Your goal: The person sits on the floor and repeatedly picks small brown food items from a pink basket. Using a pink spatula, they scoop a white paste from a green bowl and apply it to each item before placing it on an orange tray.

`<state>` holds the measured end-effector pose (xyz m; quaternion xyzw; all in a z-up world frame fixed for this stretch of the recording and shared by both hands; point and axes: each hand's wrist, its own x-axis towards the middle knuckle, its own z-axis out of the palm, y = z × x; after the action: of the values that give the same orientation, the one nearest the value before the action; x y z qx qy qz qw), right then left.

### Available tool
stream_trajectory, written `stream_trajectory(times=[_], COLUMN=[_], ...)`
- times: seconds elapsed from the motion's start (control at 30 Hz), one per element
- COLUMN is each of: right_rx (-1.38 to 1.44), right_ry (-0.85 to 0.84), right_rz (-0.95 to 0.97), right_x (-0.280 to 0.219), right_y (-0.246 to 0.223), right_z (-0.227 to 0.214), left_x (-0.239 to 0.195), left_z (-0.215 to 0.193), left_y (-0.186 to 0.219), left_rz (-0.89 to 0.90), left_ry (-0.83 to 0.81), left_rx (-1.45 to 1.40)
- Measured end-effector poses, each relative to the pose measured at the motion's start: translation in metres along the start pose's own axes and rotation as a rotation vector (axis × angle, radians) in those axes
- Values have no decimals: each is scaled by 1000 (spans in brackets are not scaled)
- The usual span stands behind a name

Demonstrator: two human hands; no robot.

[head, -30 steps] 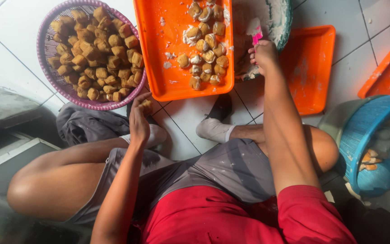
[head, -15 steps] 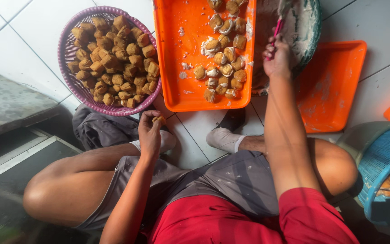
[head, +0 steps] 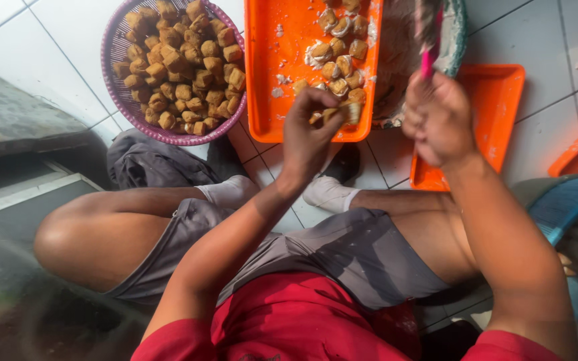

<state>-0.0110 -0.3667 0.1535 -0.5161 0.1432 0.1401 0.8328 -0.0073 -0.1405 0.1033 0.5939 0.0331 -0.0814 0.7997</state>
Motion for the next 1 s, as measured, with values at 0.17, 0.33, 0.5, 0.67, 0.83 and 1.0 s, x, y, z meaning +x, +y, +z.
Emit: stream_trajectory(times=[0.17, 0.33, 0.5, 0.67, 0.83, 1.0], right_rx=[-317, -317, -410, -405, -594, -846], right_ry=[-76, 8, -20, -36, -108, -98], right_rz=[-104, -61, -173, -146, -180, -388], right_x=[-53, -70, -58, -42, -47, -48], right_y=[-17, -54, -47, -39, -30, -30], right_z=[55, 83, 86, 81, 73, 68], left_x=[-24, -38, -26, 13, 10, -18], left_z=[42, 34, 17, 0, 6, 16], left_y=[49, 92, 89, 94, 107, 117], left_rz=[45, -85, -171, -151, 58, 61], left_ry=[-106, -211, -321, 19, 14, -207], left_rx=[-103, -292, -330, -348, -297, -413])
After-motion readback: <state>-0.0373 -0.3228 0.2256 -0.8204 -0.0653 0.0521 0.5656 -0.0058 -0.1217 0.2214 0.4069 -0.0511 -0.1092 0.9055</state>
